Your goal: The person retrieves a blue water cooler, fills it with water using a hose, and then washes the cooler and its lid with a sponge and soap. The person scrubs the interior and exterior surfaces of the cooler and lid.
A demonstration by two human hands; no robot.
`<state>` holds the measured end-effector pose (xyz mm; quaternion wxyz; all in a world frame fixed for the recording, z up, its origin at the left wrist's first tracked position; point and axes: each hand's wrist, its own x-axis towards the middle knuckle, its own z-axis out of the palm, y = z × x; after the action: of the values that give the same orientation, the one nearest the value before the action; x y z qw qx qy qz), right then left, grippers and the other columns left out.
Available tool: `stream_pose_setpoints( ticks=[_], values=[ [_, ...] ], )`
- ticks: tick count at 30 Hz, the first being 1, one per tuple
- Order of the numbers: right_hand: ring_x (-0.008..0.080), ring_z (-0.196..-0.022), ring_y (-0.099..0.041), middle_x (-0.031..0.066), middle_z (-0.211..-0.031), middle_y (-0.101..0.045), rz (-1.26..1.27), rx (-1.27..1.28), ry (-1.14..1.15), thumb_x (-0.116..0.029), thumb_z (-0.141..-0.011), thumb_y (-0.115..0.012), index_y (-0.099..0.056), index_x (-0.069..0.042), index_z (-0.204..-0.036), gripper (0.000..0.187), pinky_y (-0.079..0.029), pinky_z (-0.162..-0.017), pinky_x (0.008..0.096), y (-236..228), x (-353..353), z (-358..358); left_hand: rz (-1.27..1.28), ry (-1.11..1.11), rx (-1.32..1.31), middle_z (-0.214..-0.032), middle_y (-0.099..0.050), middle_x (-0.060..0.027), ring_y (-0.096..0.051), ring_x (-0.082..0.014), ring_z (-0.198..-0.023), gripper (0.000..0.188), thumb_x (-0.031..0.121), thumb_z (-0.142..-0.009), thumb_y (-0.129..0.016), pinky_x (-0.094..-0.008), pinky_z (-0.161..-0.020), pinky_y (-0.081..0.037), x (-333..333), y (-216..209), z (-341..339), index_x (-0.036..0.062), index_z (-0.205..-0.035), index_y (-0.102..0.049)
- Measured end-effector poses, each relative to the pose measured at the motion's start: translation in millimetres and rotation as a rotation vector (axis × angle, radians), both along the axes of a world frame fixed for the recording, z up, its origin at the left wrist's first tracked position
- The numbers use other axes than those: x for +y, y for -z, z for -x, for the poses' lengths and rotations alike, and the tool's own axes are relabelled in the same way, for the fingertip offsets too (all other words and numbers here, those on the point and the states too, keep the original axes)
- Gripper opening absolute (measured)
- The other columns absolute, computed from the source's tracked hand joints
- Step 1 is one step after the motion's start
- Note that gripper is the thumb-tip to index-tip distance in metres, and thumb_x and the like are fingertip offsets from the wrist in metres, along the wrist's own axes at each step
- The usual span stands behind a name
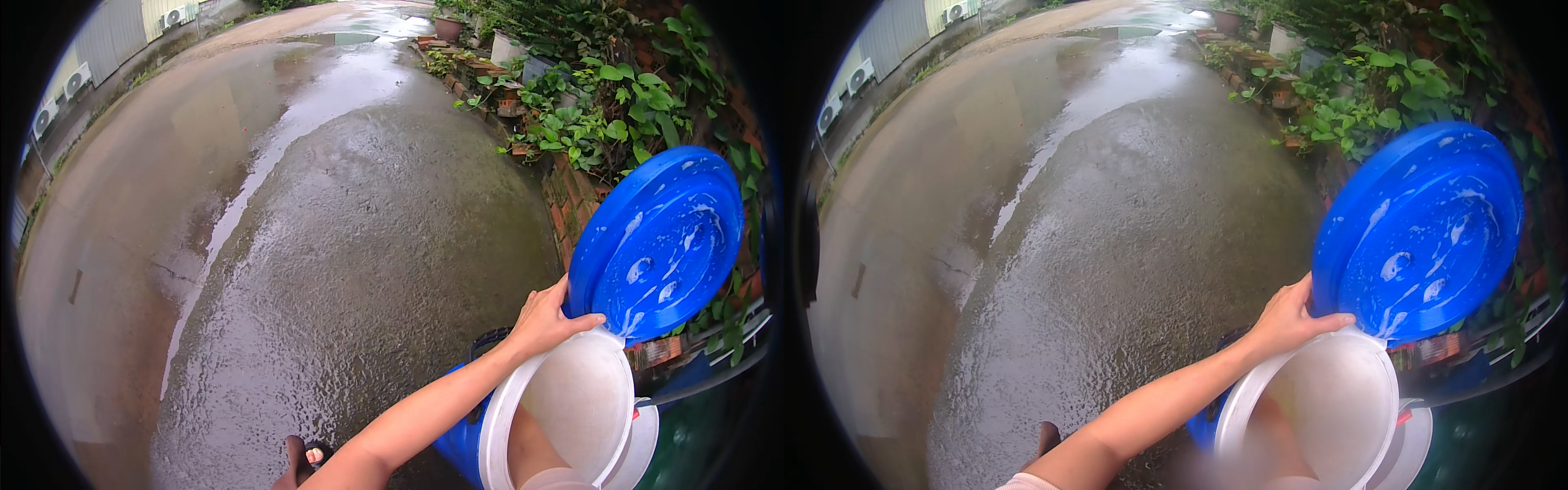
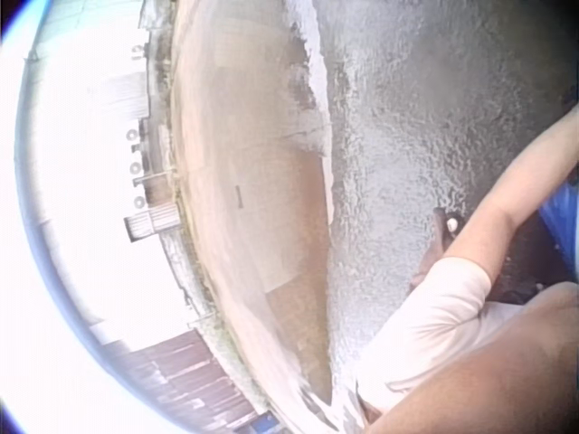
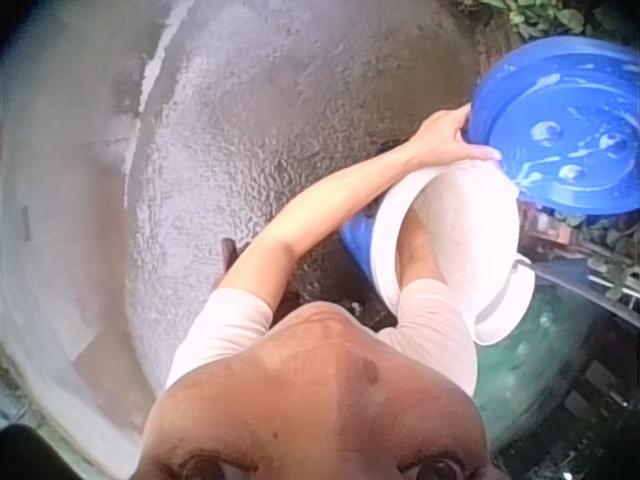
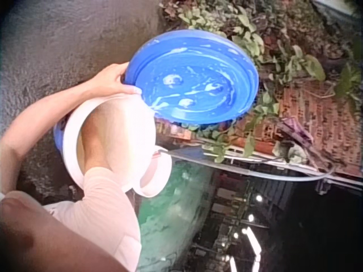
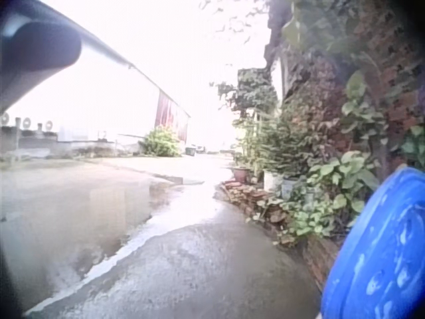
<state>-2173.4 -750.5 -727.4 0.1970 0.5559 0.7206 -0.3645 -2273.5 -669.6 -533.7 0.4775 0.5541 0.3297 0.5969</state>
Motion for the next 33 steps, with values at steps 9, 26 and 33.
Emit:
stream_pose_setpoints(
  ticks=[9, 26, 33],
  values=[
    [0.0317, -0.083, -0.061, 0.0180, -0.085, -0.063, 0.005, -0.024, -0.023, -0.015, -0.074, -0.052, -0.065, 0.000, -0.089, 0.024, -0.049, -0.070, 0.0424, 0.5, -18.8, -13.7, 0.036, 0.035, 0.060, -0.089, -0.065, -0.0117, -0.061, -0.0190, -0.076, 0.056, 0.035, -0.070, -0.070, -0.0291, -0.070, -0.046, -0.7, -1.2, 1.7, 0.0050, -0.114, -0.052],
    [0.0296, -0.084, -0.061, 0.0168, -0.085, -0.063, 0.030, 0.020, -0.046, -0.014, -0.076, -0.053, -0.064, -0.001, -0.090, 0.023, -0.050, -0.069, 0.0414, 4.4, -44.2, -6.7, 0.074, 0.058, 0.031, -0.095, -0.064, -0.0109, -0.061, -0.0181, -0.083, 0.060, 0.038, -0.068, -0.073, -0.0296, -0.074, -0.046, 3.0, 5.6, -4.6, 0.0047, -0.114, -0.052],
    [0.0288, -0.084, -0.062, 0.0163, -0.086, -0.063, 0.022, 0.049, -0.109, -0.014, -0.076, -0.053, -0.064, -0.001, -0.090, 0.022, -0.050, -0.069, 0.0410, 17.0, -10.3, -0.7, 0.082, 0.032, -0.108, -0.093, -0.065, -0.0134, -0.064, -0.0218, -0.082, 0.063, 0.038, -0.062, -0.077, -0.0311, -0.077, -0.049, 9.2, 24.1, -15.0, 0.0020, -0.109, -0.055]
  ],
)
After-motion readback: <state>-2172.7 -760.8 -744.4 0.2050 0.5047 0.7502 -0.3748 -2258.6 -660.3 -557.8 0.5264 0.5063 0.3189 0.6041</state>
